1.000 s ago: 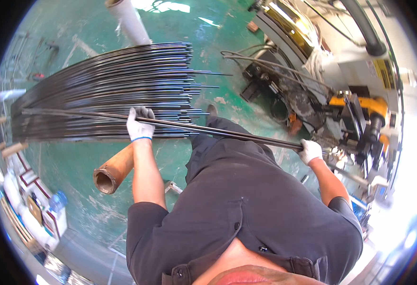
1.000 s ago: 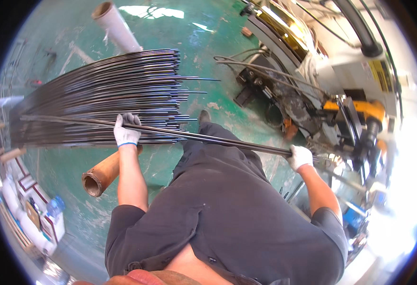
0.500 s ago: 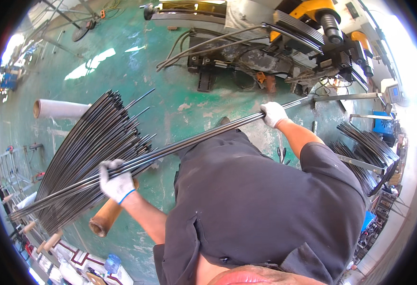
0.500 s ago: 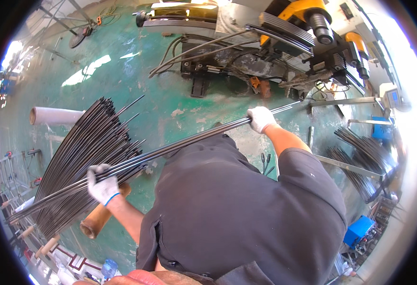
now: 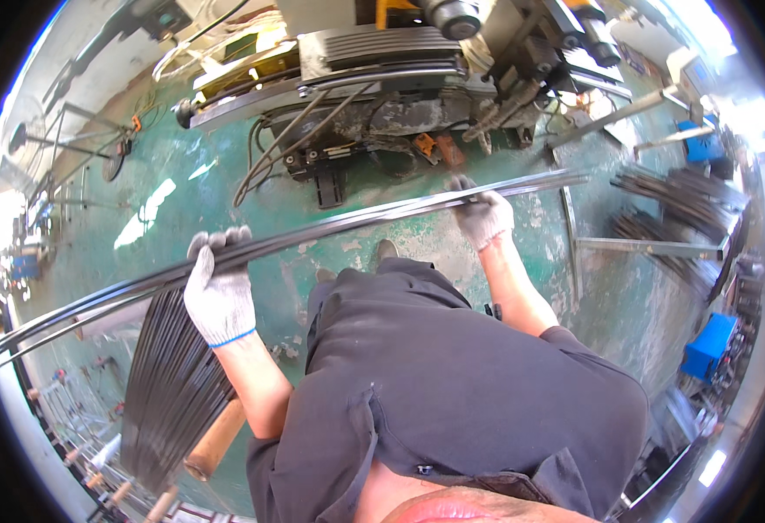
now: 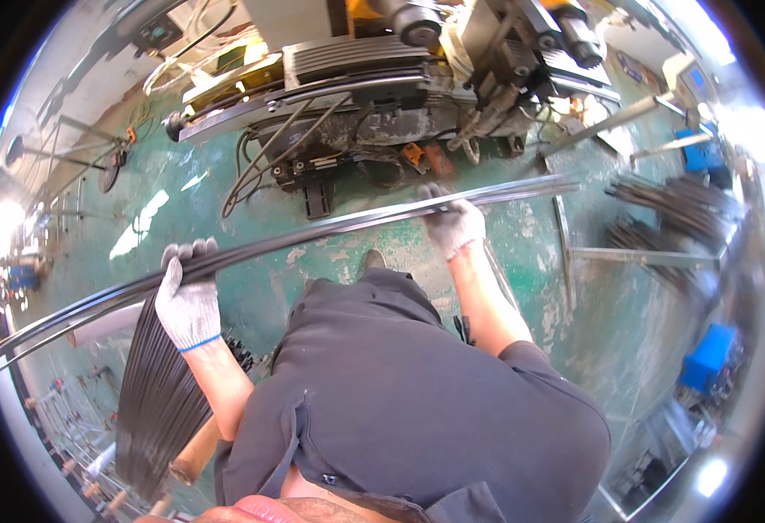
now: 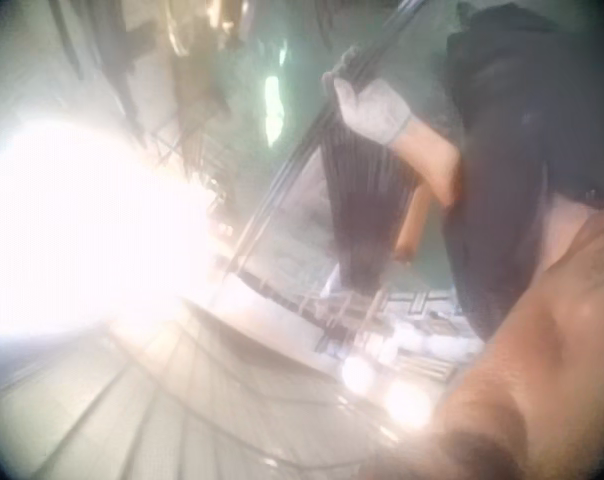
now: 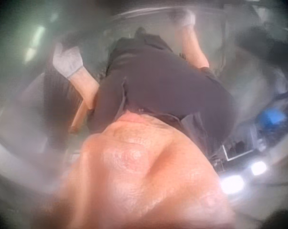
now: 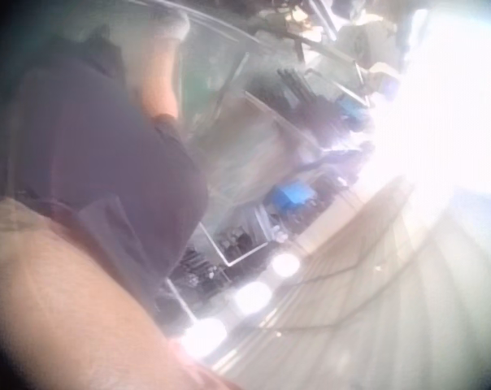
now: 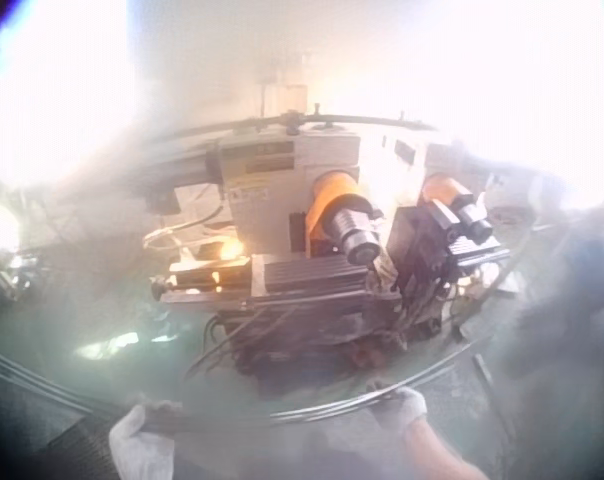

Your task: The person picks up a long metal rod from a pile, feeds it into a machine to bend it, and then places the bent rod onto a rack.

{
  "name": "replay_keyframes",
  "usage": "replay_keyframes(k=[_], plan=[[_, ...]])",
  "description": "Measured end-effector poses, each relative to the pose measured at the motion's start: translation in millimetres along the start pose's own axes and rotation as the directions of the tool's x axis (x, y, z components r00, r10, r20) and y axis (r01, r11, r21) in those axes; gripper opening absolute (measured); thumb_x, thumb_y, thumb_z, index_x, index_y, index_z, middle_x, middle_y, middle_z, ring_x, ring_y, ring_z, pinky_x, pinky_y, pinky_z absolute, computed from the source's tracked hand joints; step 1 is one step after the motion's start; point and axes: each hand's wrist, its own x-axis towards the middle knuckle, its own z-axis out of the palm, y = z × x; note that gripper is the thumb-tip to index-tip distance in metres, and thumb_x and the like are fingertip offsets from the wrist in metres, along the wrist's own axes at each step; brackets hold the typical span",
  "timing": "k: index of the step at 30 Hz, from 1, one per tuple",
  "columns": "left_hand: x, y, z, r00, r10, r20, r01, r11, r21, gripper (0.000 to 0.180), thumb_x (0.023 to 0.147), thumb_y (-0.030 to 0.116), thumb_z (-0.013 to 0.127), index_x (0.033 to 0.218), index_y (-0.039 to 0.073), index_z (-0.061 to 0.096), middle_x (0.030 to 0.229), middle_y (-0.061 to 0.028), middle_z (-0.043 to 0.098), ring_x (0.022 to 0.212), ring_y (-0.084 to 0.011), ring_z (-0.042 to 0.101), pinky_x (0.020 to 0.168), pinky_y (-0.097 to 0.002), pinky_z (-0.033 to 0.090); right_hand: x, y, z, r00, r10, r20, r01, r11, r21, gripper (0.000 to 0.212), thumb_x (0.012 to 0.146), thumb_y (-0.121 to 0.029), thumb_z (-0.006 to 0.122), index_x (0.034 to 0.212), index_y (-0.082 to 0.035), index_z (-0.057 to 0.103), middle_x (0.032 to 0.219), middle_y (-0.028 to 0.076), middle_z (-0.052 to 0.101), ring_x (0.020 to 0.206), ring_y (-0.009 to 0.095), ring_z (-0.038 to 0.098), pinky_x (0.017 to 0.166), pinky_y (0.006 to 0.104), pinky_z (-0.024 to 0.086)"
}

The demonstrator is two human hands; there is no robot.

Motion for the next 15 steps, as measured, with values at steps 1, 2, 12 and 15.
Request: replay_keyframes(k=[1,2,12,15], plan=[[13,-7,15,1.0,-0.029,0.005,0.028,0.999,0.042,0.018,0.098,0.005,0.062,0.115,-0.001,0.068,0.108,-0.016,0.07,0.112,-0.0348,0.062,0.12,-0.0563,0.037,4,-3,1,0.994,-0.033,0.105,0.033,0.999,0.006,0.048,0.088,-0.008,0.049,0.132,0.012,0.051,0.128,0.026,0.063,0.121,0.042,0.061,0.113,0.0625,0.045],[30,-8,17,0.987,-0.061,0.15,0.054,0.997,0.046,0.021,0.098,0.004,0.061,0.118,0.0,0.067,0.112,-0.0175,0.069,0.118,-0.0373,0.062,0.12,-0.0564,0.038,1,-12,9,0.989,-0.03,0.144,0.028,0.999,0.015,0.049,0.087,-0.009,0.051,0.131,0.011,0.052,0.127,0.027,0.063,0.12,0.042,0.062,0.112,0.0628,0.046],[120,-77,81,0.949,-0.064,0.309,0.002,0.98,0.197,0.034,0.093,-0.009,0.063,0.124,0.002,0.064,0.116,-0.0161,0.071,0.117,-0.0381,0.066,0.113,-0.0553,0.048,-54,-8,138,0.967,-0.163,0.196,0.165,0.986,0.01,0.039,0.103,-0.03,0.067,0.127,-0.004,0.051,0.115,0.016,0.061,0.112,0.038,0.06,0.104,0.0695,0.048],[139,-105,91,0.952,-0.082,0.296,0.024,0.981,0.194,0.035,0.091,-0.013,0.063,0.122,0.002,0.064,0.112,-0.0151,0.071,0.117,-0.038,0.066,0.113,-0.0528,0.049,-19,8,145,0.944,-0.259,0.202,0.273,0.961,-0.044,0.019,0.099,-0.004,0.069,0.114,-0.002,0.057,0.108,0.015,0.064,0.104,0.033,0.066,0.096,0.0591,0.058]])
